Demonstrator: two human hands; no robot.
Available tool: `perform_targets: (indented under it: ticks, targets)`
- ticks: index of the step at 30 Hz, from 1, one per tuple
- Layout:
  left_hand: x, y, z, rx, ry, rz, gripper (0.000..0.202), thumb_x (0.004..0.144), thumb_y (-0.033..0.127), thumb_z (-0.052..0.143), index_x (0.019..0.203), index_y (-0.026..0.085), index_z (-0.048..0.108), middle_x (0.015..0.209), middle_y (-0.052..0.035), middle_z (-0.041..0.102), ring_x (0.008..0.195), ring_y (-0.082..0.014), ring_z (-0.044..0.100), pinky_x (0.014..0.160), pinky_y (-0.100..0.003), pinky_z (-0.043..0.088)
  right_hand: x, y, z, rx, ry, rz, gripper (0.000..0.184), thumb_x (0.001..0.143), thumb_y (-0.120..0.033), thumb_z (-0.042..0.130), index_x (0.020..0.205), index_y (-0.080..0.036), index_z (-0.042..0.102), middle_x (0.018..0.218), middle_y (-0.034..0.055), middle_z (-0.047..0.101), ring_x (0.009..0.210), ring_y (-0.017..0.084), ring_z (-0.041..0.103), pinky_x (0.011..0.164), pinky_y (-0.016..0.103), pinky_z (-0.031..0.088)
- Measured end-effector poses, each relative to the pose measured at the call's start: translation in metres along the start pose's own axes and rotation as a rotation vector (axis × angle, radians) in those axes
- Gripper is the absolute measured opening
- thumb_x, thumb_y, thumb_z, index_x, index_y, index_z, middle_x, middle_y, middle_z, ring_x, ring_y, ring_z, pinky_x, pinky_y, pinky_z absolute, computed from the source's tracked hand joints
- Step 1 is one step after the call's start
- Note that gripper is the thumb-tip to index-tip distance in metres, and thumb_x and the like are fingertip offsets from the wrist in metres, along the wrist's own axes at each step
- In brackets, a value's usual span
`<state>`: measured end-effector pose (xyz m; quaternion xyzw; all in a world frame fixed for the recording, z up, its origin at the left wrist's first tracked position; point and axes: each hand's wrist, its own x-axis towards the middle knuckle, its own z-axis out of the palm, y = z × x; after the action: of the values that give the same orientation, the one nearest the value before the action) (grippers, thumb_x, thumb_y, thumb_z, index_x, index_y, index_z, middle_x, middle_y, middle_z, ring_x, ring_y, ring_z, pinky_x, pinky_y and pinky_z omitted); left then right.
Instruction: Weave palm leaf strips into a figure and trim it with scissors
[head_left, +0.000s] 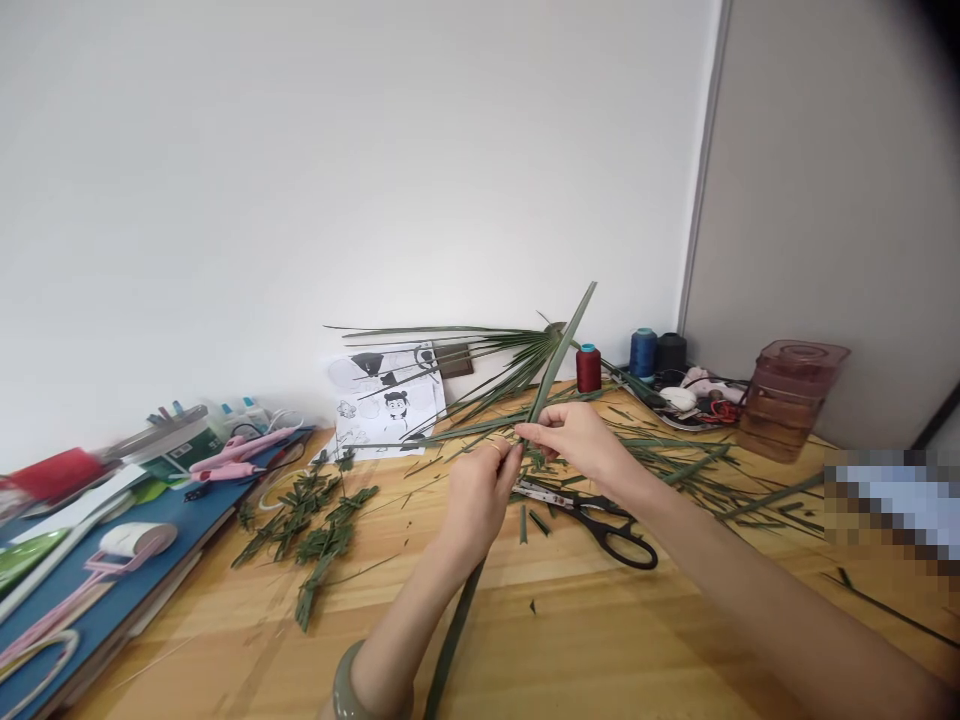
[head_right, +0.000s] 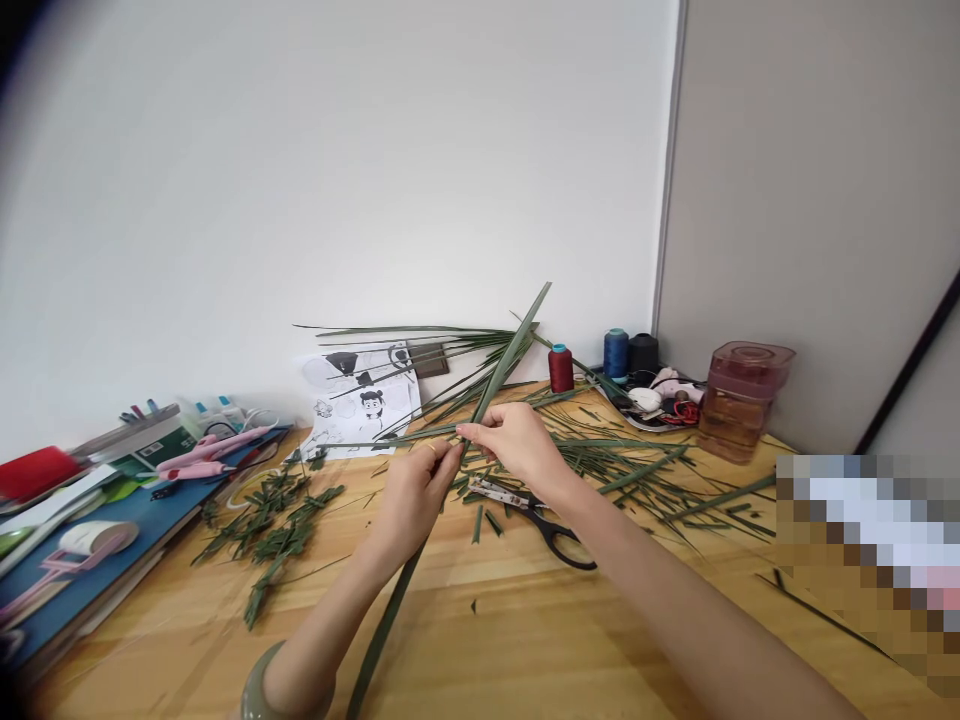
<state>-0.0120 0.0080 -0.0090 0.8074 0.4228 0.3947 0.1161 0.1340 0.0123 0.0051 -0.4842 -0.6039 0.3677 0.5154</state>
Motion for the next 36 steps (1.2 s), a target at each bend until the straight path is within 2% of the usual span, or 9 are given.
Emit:
perform_targets:
  ticks: [6,11,15,18,23,26,28,32,36]
  targets:
    - [0.000,-0.001,0.003,-0.008,0.060,-0.032,0.030,0.075,0.026,0.042,0.045,0.017,0.042,0.047,0.0034,0.036,0.048,-0.0095,0.031,0.048,-0.022,0.024,-0.003,-0.009,0.001,0.046,-0.065,0.064,0.023,0.064,-0.032,0.059,0.050,-0.014,0.057,0.047,-0.0010,0.054,0.048,0.011,0.049,0.045,0.022,0.036]
    - [0.002,0.000,0.000,-0.037,0.055,-0.099,0.017,0.070,0.024,0.047,0.059,0.016,0.057,0.051,0.0016,0.050,0.048,-0.0098,0.041,0.049,-0.021,0.029,-0.005,-0.008,0.005,0.092,-0.092,0.090,0.016,0.062,-0.021,0.056,0.048,-0.014,0.057,0.046,-0.0013,0.055,0.047,0.010,0.050,0.048,0.022,0.040]
    - [0.002,0.002,0.000,-0.030,0.071,-0.152,0.016,0.069,0.024,0.047,0.055,0.017,0.053,0.049,0.0032,0.047,0.047,-0.0094,0.038,0.049,-0.022,0.026,-0.006,-0.005,0.011,0.130,-0.098,0.099,0.015,0.059,-0.013,0.050,0.045,-0.015,0.055,0.045,-0.0022,0.055,0.047,0.011,0.050,0.049,0.022,0.041]
    - [0.001,0.003,0.002,-0.040,0.081,-0.179,0.018,0.071,0.024,0.043,0.054,0.018,0.046,0.046,0.0054,0.038,0.045,-0.0089,0.032,0.048,-0.022,0.022,-0.007,-0.004,0.013,0.148,-0.071,0.082,0.015,0.059,-0.011,0.050,0.044,-0.014,0.053,0.043,-0.0041,0.052,0.045,0.009,0.046,0.046,0.020,0.036]
    - [-0.001,0.004,0.008,-0.127,0.077,-0.207,0.018,0.074,0.022,0.038,0.055,0.019,0.038,0.048,0.0065,0.032,0.046,-0.0088,0.028,0.047,-0.022,0.021,-0.005,0.000,0.014,0.204,-0.012,0.076,0.023,0.067,-0.013,0.053,0.044,-0.014,0.049,0.042,-0.0071,0.044,0.045,0.007,0.043,0.046,0.020,0.035]
    - [-0.001,0.003,0.012,-0.222,0.061,-0.211,0.022,0.076,0.026,0.037,0.056,0.019,0.036,0.049,0.0068,0.029,0.047,-0.0085,0.026,0.046,-0.021,0.022,-0.004,0.003,0.015,0.248,-0.026,0.123,0.015,0.079,-0.024,0.051,0.073,-0.012,0.057,0.068,-0.0022,0.057,0.057,0.009,0.053,0.052,0.023,0.043]
    - [0.000,0.002,0.013,-0.299,0.050,-0.214,0.025,0.078,0.031,0.037,0.056,0.019,0.035,0.051,0.0064,0.030,0.048,-0.0086,0.028,0.046,-0.021,0.024,-0.004,0.003,0.015,0.285,-0.038,0.153,0.018,0.082,-0.028,0.049,0.086,-0.012,0.056,0.080,0.0011,0.058,0.062,0.010,0.055,0.055,0.025,0.046]
    - [0.003,-0.002,0.014,-0.452,0.040,-0.237,0.027,0.077,0.037,0.042,0.057,0.018,0.038,0.056,0.0042,0.041,0.054,-0.0092,0.037,0.051,-0.020,0.029,-0.006,-0.001,0.017,0.359,-0.043,0.156,0.020,0.077,-0.024,0.050,0.063,-0.012,0.058,0.061,0.0002,0.056,0.055,0.009,0.051,0.052,0.022,0.042]
    - [0.005,-0.003,0.010,-0.554,0.009,-0.269,0.025,0.072,0.038,0.050,0.062,0.016,0.049,0.053,0.0041,0.042,0.050,-0.0088,0.036,0.048,-0.021,0.027,-0.009,-0.008,0.016,0.351,-0.011,0.105,0.018,0.068,-0.029,0.060,0.061,-0.013,0.061,0.057,-0.0015,0.055,0.055,0.009,0.048,0.049,0.021,0.037]
